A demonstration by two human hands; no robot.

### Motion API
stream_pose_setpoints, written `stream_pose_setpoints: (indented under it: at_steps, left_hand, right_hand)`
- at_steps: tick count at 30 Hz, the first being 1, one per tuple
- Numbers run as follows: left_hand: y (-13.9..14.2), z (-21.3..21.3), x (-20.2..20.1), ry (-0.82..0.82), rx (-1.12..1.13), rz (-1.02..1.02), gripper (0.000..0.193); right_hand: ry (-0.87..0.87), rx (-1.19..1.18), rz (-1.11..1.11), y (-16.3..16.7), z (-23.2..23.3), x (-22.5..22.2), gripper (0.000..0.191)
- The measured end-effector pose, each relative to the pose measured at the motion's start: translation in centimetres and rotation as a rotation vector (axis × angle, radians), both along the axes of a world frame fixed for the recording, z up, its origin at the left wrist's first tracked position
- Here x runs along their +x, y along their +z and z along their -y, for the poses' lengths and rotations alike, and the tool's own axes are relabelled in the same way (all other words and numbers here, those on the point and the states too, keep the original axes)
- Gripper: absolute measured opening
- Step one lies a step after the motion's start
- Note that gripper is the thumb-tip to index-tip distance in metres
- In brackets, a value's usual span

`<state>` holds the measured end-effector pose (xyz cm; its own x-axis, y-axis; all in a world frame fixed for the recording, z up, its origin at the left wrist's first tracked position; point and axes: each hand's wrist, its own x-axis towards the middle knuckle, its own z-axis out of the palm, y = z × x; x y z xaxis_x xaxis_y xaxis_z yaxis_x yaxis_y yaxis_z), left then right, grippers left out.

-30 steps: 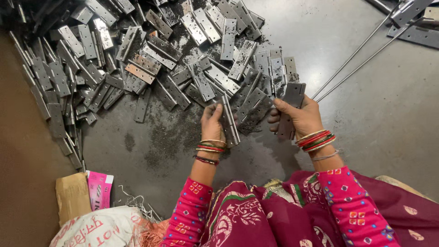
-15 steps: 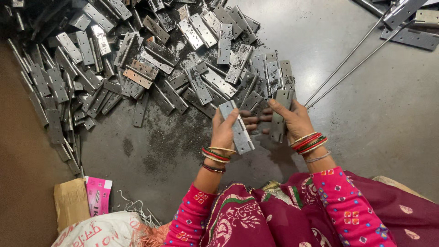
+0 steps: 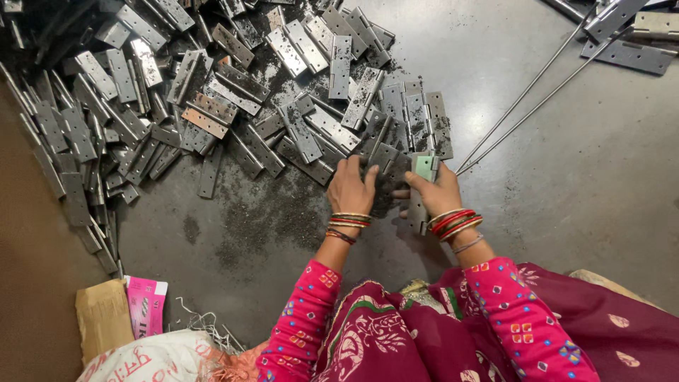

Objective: The person sorts metal latch components by picking them up from a pile and stacking them together by hand.

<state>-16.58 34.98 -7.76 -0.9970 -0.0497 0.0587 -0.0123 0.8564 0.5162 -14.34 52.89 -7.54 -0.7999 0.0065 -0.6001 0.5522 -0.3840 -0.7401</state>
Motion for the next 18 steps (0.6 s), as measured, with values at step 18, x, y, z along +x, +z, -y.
stream_pose_setpoints:
  at_steps: [18]
  left_hand:
    - [-0.6,0.0,0.0,0.005,0.374,0.087,0.025]
  right_hand:
    - [0.145,0.129,0.036,0.8,-0.4,-0.5,0.032]
